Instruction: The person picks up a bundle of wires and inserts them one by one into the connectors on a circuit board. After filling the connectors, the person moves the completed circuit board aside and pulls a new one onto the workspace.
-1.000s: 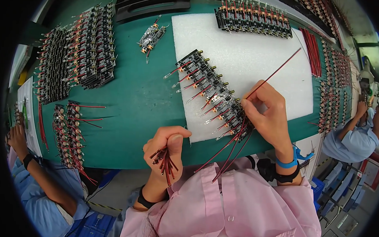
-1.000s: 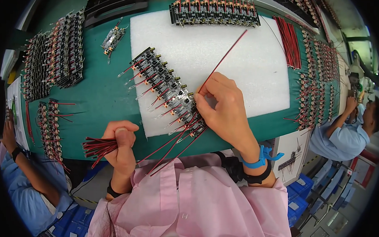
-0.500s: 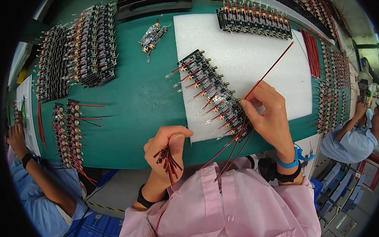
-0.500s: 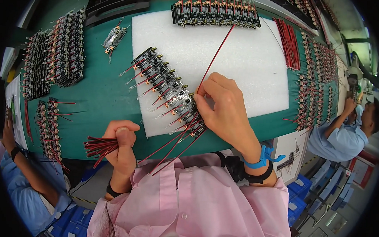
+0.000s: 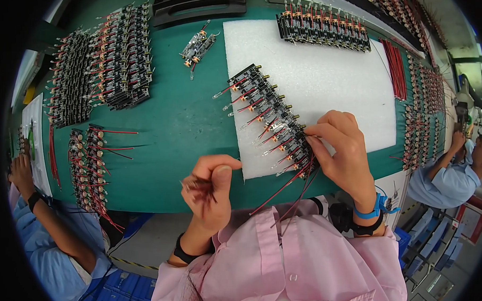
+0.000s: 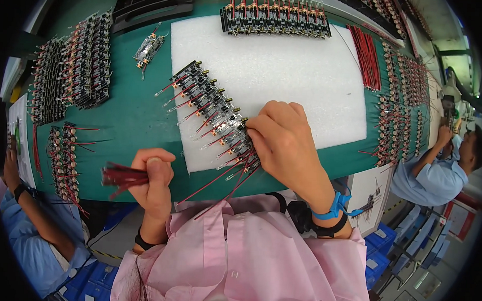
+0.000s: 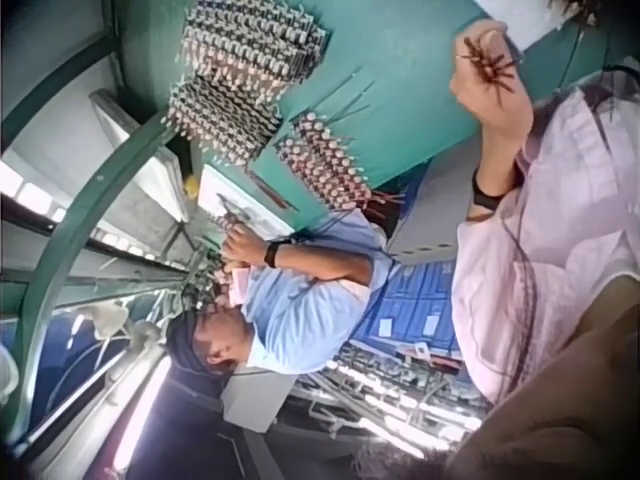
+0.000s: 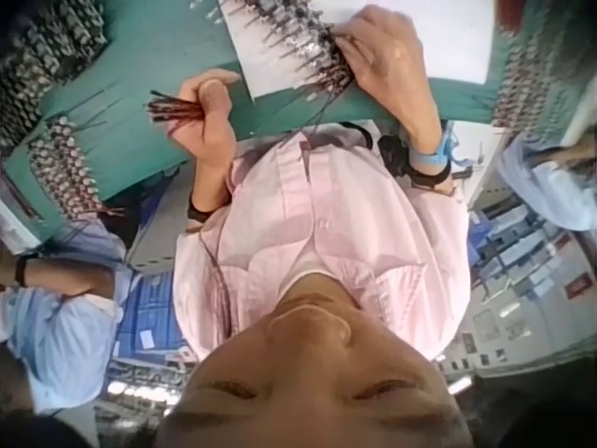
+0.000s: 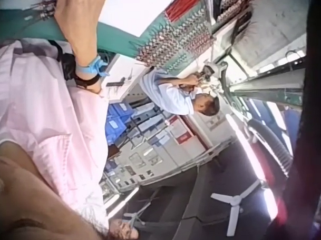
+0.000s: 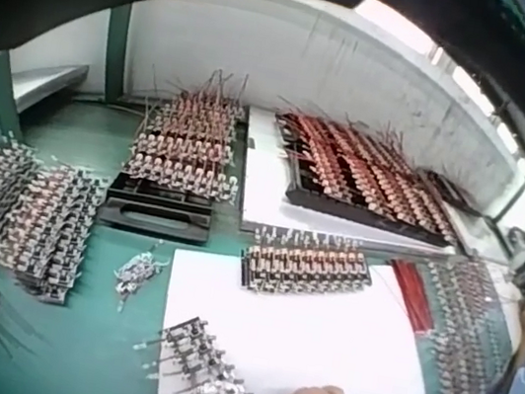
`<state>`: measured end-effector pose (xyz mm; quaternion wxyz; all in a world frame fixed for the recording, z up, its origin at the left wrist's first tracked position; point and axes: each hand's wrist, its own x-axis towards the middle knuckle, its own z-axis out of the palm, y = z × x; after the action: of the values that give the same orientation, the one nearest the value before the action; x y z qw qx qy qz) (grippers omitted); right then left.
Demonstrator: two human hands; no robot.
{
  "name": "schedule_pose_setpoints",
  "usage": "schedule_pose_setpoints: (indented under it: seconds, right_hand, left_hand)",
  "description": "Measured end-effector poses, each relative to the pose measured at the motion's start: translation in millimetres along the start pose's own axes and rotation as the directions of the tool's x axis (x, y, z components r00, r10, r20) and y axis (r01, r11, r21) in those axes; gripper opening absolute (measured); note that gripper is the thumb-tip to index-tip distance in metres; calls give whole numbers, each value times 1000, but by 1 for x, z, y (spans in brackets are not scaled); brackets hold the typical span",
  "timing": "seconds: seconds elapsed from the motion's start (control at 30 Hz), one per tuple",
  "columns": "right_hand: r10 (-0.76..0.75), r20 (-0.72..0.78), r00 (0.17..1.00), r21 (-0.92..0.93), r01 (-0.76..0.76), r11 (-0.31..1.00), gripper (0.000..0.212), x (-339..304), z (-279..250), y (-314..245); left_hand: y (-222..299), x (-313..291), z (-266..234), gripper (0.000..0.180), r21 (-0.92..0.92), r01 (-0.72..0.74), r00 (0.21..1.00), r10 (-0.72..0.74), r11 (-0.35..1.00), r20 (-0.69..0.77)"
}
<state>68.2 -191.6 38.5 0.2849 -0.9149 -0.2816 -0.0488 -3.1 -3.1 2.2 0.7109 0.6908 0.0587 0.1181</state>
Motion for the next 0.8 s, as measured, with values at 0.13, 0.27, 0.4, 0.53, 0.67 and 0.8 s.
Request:
schedule_pose_setpoints:
  seconds: [0.13, 0.27, 0.4, 0.53, 0.67, 0.8]
  right_hand:
    - [-40, 46, 998, -114, 45, 992, 14, -3, -2, -9]
    - [-58, 71, 996, -240, 73, 968, 14, -5, -2, -17]
    - [-29, 65, 997, -59, 33, 998, 11, -2, -15, -11]
    - [69, 43, 997, 247, -78, 966, 6, 19, -35, -22]
    - [-52, 75, 996, 637, -7, 771, 5, 47, -13, -29]
    - [-61, 179, 982, 485, -34, 874, 11, 63, -6, -33]
  left_hand:
    - [6, 6, 0, 25, -186, 109, 992, -118, 976, -39]
    - [25, 17, 3, 25, -446, 179, 979, -203, 877, -6]
    - [29, 34, -1, 29, -708, 312, 948, -256, 633, 189]
    - [25, 50, -1, 33, -817, 475, 880, -150, 327, 451]
    - [40, 58, 31, 37, -787, 343, 939, -176, 513, 295]
    - [51, 63, 46, 41, -647, 244, 970, -169, 722, 177]
